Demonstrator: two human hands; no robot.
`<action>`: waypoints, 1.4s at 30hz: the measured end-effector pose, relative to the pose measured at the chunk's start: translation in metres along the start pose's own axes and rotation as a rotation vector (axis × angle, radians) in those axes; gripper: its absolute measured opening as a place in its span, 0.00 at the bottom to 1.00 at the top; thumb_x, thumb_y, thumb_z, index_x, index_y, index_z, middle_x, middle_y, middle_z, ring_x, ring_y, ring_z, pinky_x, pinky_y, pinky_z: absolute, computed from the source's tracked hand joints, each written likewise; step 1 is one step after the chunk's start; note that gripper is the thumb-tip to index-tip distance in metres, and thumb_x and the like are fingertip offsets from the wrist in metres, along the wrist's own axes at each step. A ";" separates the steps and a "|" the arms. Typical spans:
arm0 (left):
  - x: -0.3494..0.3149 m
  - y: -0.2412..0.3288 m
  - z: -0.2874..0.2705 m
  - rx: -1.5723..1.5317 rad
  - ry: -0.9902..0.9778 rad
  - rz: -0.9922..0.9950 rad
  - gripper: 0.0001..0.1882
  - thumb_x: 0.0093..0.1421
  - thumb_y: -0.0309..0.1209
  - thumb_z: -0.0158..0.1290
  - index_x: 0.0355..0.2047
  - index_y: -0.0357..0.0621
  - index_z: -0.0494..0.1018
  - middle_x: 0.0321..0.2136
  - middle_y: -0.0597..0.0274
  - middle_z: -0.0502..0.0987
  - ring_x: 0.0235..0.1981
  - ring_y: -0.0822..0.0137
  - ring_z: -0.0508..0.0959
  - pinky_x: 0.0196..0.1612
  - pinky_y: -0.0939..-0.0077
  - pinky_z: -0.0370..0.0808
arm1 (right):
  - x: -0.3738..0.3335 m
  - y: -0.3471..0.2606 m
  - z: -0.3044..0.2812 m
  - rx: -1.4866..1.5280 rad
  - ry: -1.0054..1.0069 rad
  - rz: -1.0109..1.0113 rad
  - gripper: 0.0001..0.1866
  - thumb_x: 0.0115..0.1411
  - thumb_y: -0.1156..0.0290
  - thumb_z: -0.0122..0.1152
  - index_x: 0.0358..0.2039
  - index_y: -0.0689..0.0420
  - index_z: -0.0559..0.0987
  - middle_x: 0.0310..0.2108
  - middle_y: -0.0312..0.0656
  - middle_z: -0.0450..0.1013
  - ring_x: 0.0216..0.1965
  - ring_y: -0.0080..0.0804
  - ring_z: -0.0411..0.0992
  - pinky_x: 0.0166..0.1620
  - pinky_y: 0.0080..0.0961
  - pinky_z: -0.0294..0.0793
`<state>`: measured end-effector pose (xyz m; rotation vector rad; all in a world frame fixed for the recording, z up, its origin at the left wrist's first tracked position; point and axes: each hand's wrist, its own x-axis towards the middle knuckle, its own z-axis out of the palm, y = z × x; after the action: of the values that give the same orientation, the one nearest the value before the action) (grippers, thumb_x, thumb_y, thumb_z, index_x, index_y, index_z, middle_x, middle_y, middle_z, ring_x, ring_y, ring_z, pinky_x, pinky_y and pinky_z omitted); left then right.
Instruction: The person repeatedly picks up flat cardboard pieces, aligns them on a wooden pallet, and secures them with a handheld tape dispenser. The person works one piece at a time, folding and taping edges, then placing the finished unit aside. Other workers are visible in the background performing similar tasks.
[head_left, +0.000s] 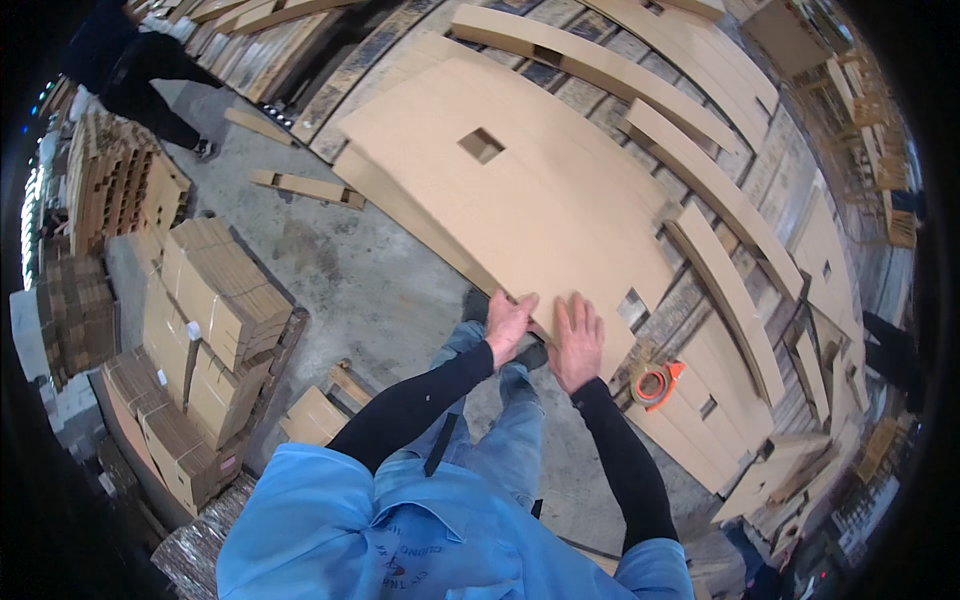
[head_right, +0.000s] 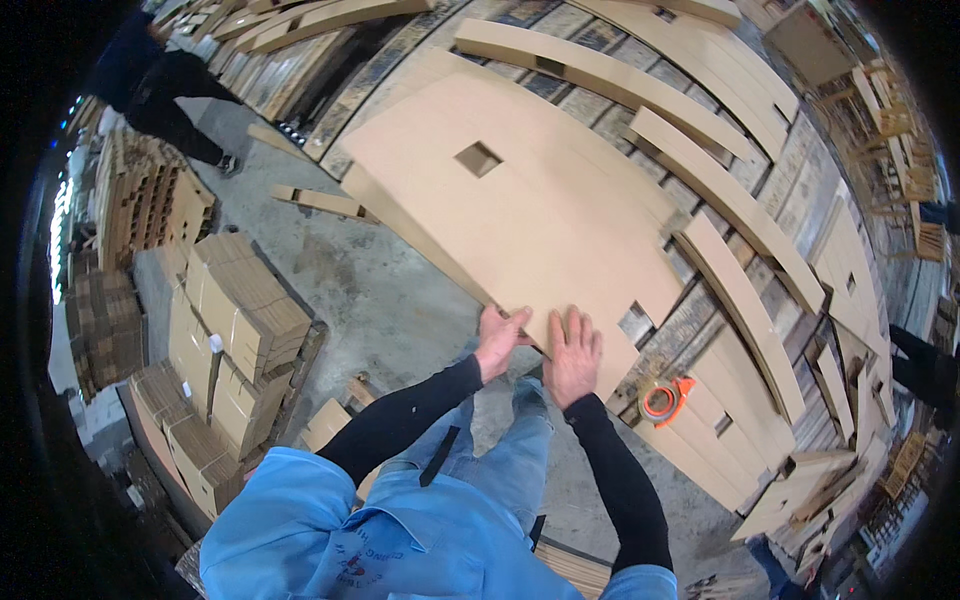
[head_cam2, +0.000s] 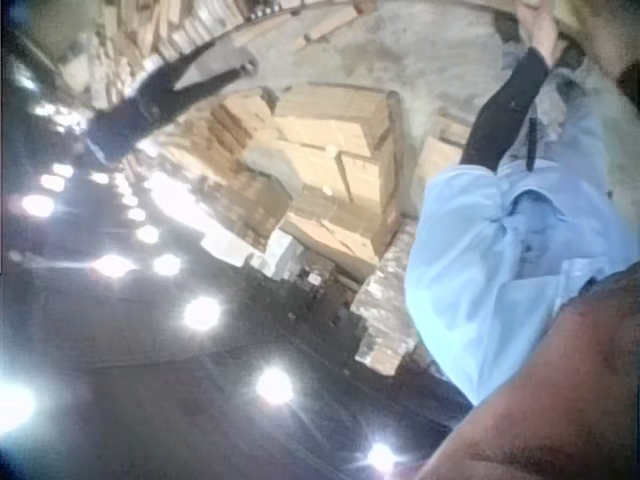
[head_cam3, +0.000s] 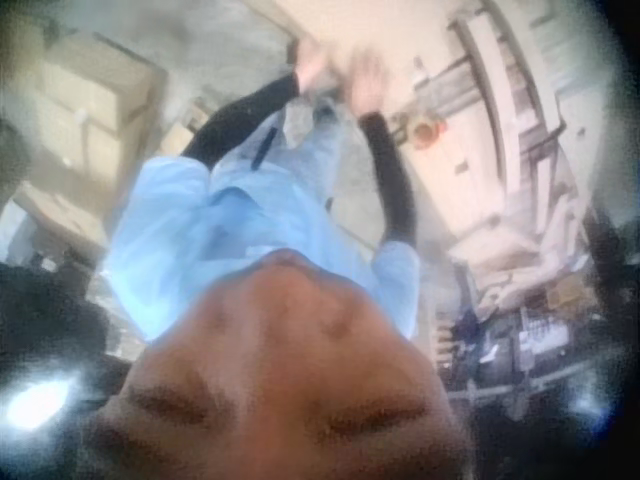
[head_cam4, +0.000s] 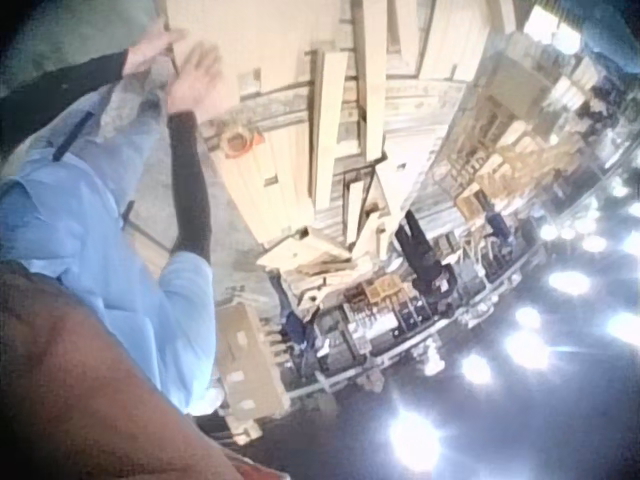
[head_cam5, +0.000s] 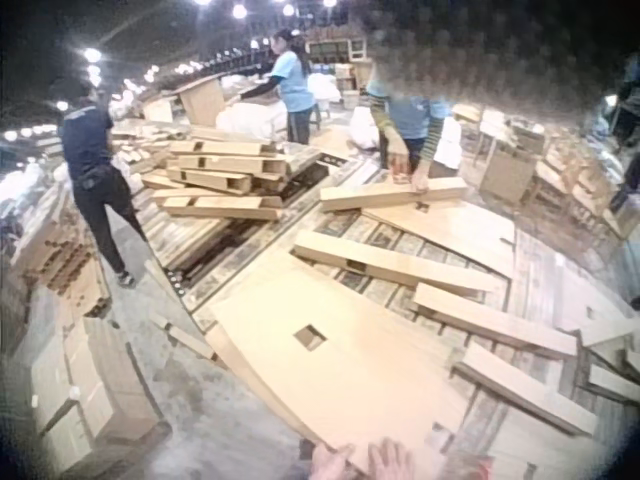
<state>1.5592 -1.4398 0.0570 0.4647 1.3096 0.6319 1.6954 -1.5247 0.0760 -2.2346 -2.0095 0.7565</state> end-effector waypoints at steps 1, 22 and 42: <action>-0.004 -0.003 -0.005 -0.013 -0.005 0.008 0.22 0.63 0.27 0.58 0.52 0.36 0.61 0.44 0.52 0.75 0.38 0.62 0.81 0.35 0.68 0.84 | 0.006 0.003 0.011 0.000 0.051 -0.015 0.44 0.48 0.67 0.67 0.67 0.56 0.64 0.71 0.53 0.54 0.70 0.59 0.53 0.68 0.59 0.54; 0.098 0.013 -0.074 1.857 -0.567 1.480 0.08 0.55 0.35 0.55 0.35 0.49 0.73 0.70 0.50 0.59 0.69 0.52 0.60 0.72 0.43 0.51 | 0.134 0.218 0.028 0.640 -0.633 0.209 0.25 0.41 0.72 0.63 0.44 0.61 0.83 0.30 0.50 0.80 0.32 0.41 0.78 0.35 0.38 0.77; 0.134 0.027 -0.058 1.631 -0.500 1.570 0.13 0.52 0.45 0.62 0.27 0.52 0.75 0.61 0.62 0.68 0.64 0.59 0.63 0.70 0.51 0.57 | 0.196 0.109 -0.033 -0.321 0.022 -0.106 0.25 0.44 0.60 0.77 0.44 0.48 0.80 0.40 0.43 0.72 0.49 0.43 0.72 0.48 0.43 0.67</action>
<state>1.5159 -1.3326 -0.0367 2.8932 0.4408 0.4124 1.8165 -1.3475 0.0042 -2.2513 -2.3622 0.4220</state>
